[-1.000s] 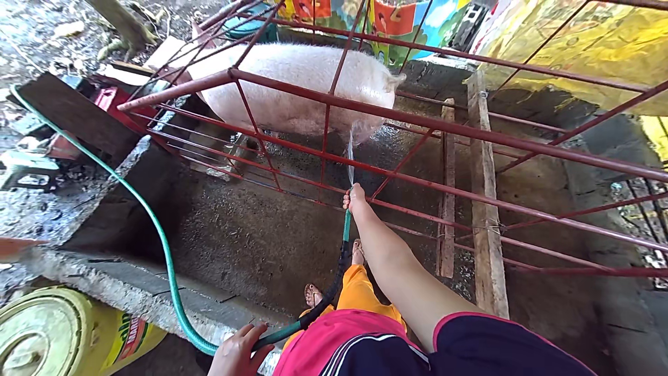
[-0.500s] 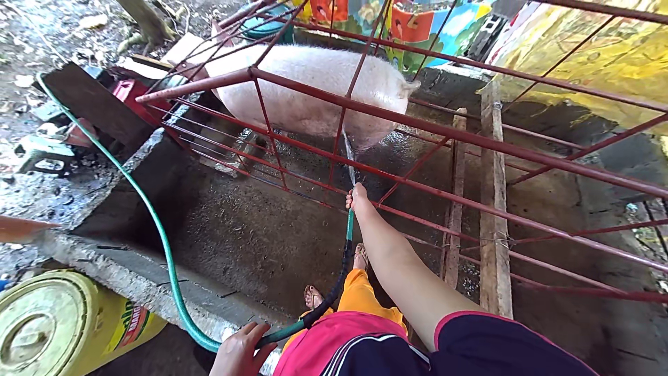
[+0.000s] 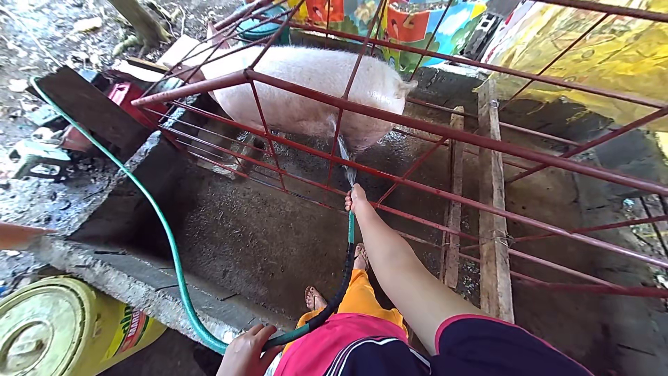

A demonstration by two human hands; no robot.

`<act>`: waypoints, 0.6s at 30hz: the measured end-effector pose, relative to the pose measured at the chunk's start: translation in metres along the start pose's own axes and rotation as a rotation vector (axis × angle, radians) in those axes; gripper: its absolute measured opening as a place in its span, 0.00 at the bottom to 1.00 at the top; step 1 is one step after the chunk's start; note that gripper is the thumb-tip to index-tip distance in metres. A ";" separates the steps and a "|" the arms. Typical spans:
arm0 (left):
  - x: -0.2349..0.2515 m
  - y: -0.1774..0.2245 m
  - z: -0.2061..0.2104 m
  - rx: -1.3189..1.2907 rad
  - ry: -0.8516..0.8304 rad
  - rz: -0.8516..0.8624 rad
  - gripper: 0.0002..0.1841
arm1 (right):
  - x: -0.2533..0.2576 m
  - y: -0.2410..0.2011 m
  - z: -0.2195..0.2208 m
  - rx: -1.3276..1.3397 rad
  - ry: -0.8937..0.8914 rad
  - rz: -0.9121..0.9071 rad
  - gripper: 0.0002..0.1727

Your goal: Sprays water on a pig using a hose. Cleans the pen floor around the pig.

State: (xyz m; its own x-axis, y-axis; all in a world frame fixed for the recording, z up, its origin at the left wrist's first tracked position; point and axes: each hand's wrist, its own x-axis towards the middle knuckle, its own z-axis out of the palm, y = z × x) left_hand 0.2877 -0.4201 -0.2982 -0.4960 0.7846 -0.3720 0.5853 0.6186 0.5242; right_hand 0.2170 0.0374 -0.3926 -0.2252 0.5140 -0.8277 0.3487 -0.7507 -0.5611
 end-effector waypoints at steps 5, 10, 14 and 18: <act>0.000 0.003 -0.006 0.003 0.052 0.016 0.17 | 0.008 0.006 -0.013 0.041 0.081 0.008 0.21; 0.001 0.002 -0.008 0.015 0.054 0.018 0.17 | 0.006 0.007 -0.017 0.059 0.101 0.027 0.24; -0.003 0.001 -0.009 0.006 0.092 0.039 0.17 | 0.004 0.006 -0.009 0.015 0.083 0.038 0.22; -0.014 0.004 -0.017 0.009 0.093 0.019 0.17 | 0.002 0.011 0.011 -0.035 0.037 0.064 0.22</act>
State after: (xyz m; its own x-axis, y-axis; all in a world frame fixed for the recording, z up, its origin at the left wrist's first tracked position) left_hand 0.2858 -0.4298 -0.2780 -0.5422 0.7889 -0.2892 0.6004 0.6046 0.5235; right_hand 0.2106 0.0254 -0.4005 -0.1679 0.4808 -0.8606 0.3935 -0.7677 -0.5057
